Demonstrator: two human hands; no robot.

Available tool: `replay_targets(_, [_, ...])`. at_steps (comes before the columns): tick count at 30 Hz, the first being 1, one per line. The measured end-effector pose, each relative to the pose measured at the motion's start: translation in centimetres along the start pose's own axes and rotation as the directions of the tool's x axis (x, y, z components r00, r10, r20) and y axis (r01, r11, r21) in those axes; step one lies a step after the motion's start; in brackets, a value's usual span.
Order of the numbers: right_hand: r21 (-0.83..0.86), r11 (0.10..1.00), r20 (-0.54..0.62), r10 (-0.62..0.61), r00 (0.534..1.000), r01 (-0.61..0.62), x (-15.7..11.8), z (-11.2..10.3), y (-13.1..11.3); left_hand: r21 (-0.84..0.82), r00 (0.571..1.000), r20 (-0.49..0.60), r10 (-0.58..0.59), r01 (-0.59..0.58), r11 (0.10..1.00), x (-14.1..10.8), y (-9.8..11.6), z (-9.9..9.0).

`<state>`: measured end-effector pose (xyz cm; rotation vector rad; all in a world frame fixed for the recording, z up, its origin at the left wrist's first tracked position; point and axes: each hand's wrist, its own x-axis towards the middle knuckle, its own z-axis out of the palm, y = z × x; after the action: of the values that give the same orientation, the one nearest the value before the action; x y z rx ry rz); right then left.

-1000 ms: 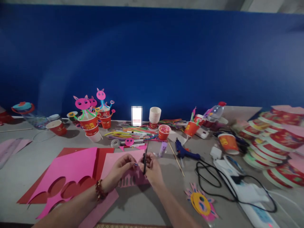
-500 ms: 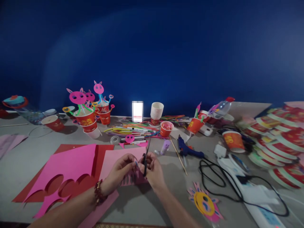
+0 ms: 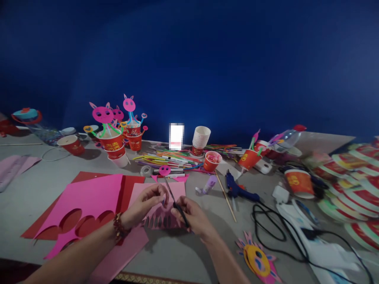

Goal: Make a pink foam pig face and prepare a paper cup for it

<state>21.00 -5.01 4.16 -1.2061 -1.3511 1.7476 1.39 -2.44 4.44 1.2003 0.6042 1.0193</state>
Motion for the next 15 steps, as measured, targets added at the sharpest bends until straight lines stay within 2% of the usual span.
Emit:
replay_targets(4, [-0.019,1.000,0.081,-0.008,0.997,0.010,-0.05,-0.17,0.25,-0.010,0.999,0.041,0.005,-0.005,1.000,0.25,0.37,-0.50])
replay_targets(15, [0.014,1.000,0.132,-0.009,0.991,0.007,-0.46,-0.42,-0.06,-0.012,0.997,0.068,-0.025,0.026,1.000,0.42,0.46,-0.98])
